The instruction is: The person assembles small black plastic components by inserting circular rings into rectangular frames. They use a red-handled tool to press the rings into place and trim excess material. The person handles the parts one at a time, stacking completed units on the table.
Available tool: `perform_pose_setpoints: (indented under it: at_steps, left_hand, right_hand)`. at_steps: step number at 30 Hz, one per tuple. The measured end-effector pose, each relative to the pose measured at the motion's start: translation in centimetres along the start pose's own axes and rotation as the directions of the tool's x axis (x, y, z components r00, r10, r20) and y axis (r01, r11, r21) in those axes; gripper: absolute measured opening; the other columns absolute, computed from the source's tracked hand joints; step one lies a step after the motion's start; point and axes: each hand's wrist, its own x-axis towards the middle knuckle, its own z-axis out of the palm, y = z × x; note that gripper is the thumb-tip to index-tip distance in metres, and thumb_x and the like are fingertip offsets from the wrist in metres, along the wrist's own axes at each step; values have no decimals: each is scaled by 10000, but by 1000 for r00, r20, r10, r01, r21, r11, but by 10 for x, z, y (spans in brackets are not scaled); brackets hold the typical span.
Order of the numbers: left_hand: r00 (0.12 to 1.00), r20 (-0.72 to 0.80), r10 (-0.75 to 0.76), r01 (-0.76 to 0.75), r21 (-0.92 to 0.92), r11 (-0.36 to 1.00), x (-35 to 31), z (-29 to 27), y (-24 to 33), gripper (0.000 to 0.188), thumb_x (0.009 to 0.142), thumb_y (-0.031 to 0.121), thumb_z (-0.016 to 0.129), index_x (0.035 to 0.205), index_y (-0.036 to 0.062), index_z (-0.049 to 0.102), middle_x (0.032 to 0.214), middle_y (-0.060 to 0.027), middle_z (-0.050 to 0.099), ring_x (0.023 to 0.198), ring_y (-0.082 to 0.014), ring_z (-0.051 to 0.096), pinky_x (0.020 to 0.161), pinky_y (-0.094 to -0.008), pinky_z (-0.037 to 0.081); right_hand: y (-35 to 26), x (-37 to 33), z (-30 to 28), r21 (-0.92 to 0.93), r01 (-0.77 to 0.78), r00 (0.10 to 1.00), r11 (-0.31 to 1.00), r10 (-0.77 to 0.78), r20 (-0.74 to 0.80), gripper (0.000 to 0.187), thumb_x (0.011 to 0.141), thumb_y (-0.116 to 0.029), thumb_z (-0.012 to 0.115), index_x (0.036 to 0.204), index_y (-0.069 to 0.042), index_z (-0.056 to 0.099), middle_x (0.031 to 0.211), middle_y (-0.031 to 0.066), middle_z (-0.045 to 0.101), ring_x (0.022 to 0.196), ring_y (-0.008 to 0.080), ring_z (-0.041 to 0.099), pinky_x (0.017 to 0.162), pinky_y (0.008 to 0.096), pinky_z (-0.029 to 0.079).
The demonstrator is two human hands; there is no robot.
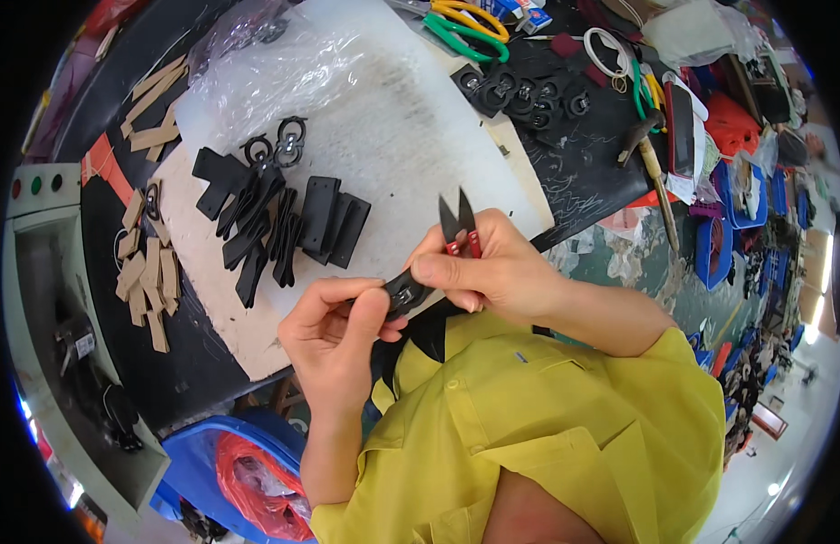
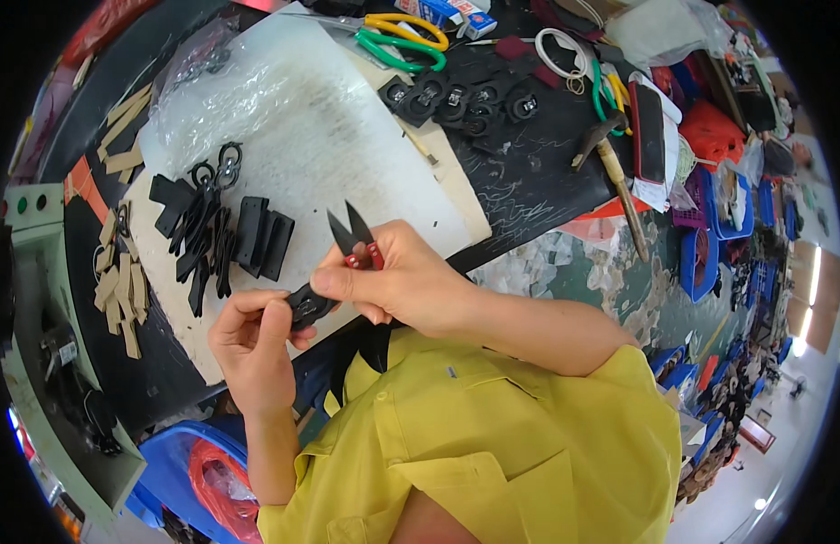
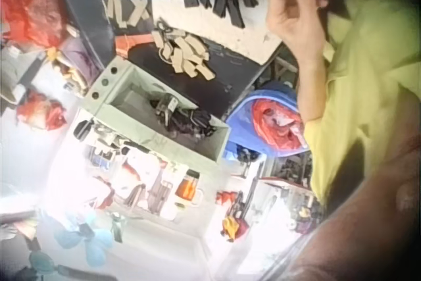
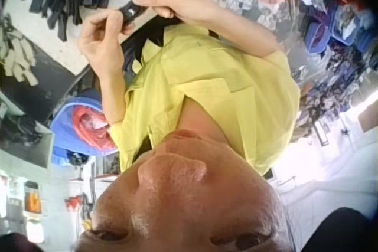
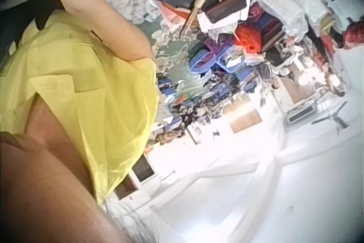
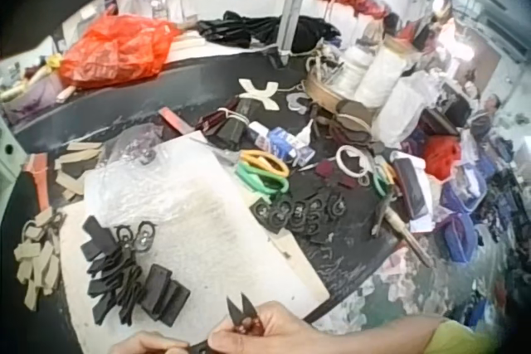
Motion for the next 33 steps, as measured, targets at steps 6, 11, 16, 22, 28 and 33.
perform_pose_setpoints:
  at_steps: [6, 11, 16, 22, 28, 33]
  left_hand:
    - [747, 130, 652, -458, 812, 362, 64, 3, 25, 139, 746, 37, 698, 873, 20, 644, 735, -46, 597, 636, -163, 559, 561, -288, 435]
    - [699, 347, 626, -232, 937, -261, 108, -21, 41, 135, 743, 183, 703, 784, 56, 681, 728, -41, 582, 758, -221, 511, 710, -353, 363]
    - [692, 412, 592, -296, 911, -288, 115, -12, 39, 110, 720, 138, 694, 786, 58, 658, 786, -61, 569, 817, -242, 504, 750, -371, 338]
    - [678, 502, 537, -630, 773, 73, 89, 10, 36, 169, 718, -82, 622, 855, 15, 602, 786, -94, 581, 669, -234, 569, 571, -294, 429]
    - [925, 39, 377, -340, 526, 780, 43, 17, 33, 174, 765, -44, 667, 937, -22, 648, 747, -46, 638, 660, -73, 599, 581, -196, 473]
    - [956, -154, 251, -173, 397, 901, 25, 8, 20, 168, 764, -33, 681, 926, -55, 642, 760, -47, 647, 670, -66, 611, 586, -174, 480]
  right_hand:
    - [-33, 26, -83, -247, 338, 811, 908, -414, -414, 180, 854, -238, 639, 827, -60, 650, 581, -72, 482, 456, 6, 356, 420, 194, 250]
    - [-53, 40, -130, -893, 132, 478, 431, -817, -323, 260, 831, -243, 670, 991, -38, 667, 683, -47, 554, 551, 20, 376, 499, 181, 305]
    - [-44, 35, -86, -924, 236, 420, 301, -889, -182, 198, 802, -110, 687, 988, -45, 665, 800, 6, 623, 600, 41, 481, 514, 181, 377]
    - [-33, 39, -18, -799, 491, 615, 346, -788, 37, 120, 783, -59, 689, 892, -11, 674, 754, 47, 641, 551, 77, 534, 485, 206, 417]
    - [-25, 24, 2, -383, 291, 922, 877, -364, -132, 139, 777, -110, 708, 855, -3, 665, 638, 50, 590, 482, 81, 462, 460, 219, 366]
    - [-7, 23, 9, -733, 430, 780, 527, -626, 9, 123, 733, -79, 730, 809, -12, 660, 659, 78, 565, 491, 118, 487, 457, 234, 388]
